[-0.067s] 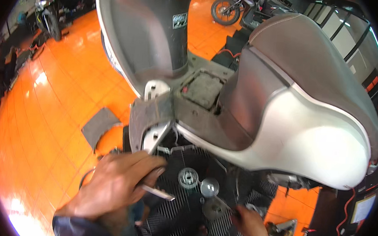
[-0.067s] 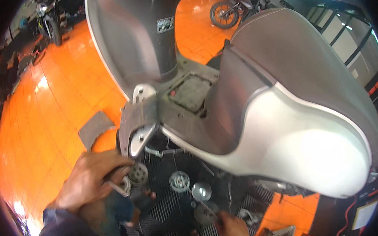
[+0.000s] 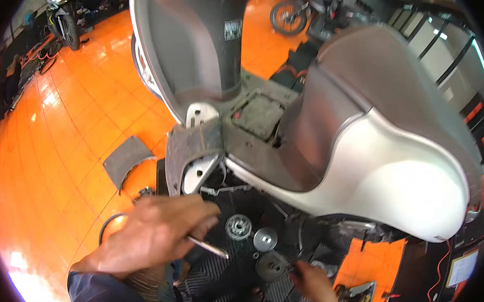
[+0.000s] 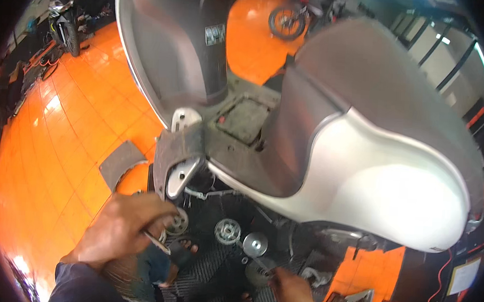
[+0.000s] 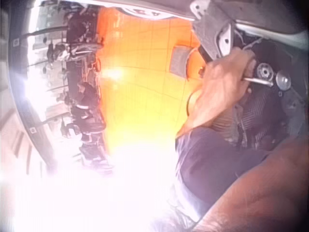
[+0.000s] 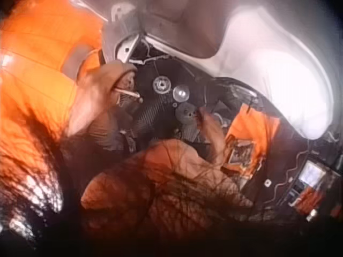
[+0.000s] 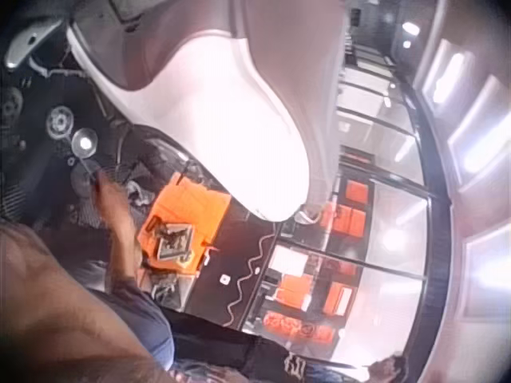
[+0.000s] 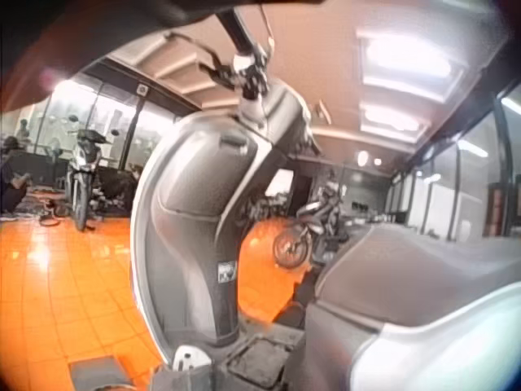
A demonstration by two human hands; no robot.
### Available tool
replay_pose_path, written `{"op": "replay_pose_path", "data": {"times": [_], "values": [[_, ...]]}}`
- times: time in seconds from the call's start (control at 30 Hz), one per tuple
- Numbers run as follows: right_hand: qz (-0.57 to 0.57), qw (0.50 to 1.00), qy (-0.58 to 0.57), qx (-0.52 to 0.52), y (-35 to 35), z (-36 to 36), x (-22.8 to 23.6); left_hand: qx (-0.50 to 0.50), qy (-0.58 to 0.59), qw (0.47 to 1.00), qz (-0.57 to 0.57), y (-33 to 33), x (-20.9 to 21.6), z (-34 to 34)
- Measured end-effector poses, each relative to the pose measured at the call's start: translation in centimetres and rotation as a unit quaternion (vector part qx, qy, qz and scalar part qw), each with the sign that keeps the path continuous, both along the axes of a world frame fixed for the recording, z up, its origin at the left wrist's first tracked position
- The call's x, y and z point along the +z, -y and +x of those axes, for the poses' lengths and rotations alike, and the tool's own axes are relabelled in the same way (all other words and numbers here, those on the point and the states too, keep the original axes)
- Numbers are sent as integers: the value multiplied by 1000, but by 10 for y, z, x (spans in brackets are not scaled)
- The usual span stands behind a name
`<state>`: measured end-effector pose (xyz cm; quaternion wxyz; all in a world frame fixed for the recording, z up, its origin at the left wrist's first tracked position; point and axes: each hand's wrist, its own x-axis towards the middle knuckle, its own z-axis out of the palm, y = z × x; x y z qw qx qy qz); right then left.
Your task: The person uses a screwdriver to remove screws from the floorboard and seat area of a white scooter. They then lift and remove the seat and several plastic body panels, placing them on the floor.
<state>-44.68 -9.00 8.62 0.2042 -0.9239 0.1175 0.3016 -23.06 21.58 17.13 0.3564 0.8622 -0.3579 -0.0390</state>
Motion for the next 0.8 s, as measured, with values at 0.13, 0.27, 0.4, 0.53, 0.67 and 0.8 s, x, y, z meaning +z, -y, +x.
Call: {"op": "replay_pose_path", "data": {"times": [0.13,0.27,0.4,0.53,0.67,0.8], "values": [[-45,998,28,46,5,-36,-50,-15,37,991,-127,-7,11,-38],[-55,997,-14,53,-3,-48,-105,-40,-29,972,-231,-30,-8,-40],[-114,984,90,103,5,-43,-100,20,-372,779,-505,-38,-80,-7],[58,983,127,-118,-14,-12,-70,42,-467,512,-720,11,-177,5],[416,823,248,-297,-80,44,-67,19,-611,370,-700,69,-223,-15],[370,745,447,-329,-80,111,-68,-116,-608,400,-676,97,-215,4]]}}
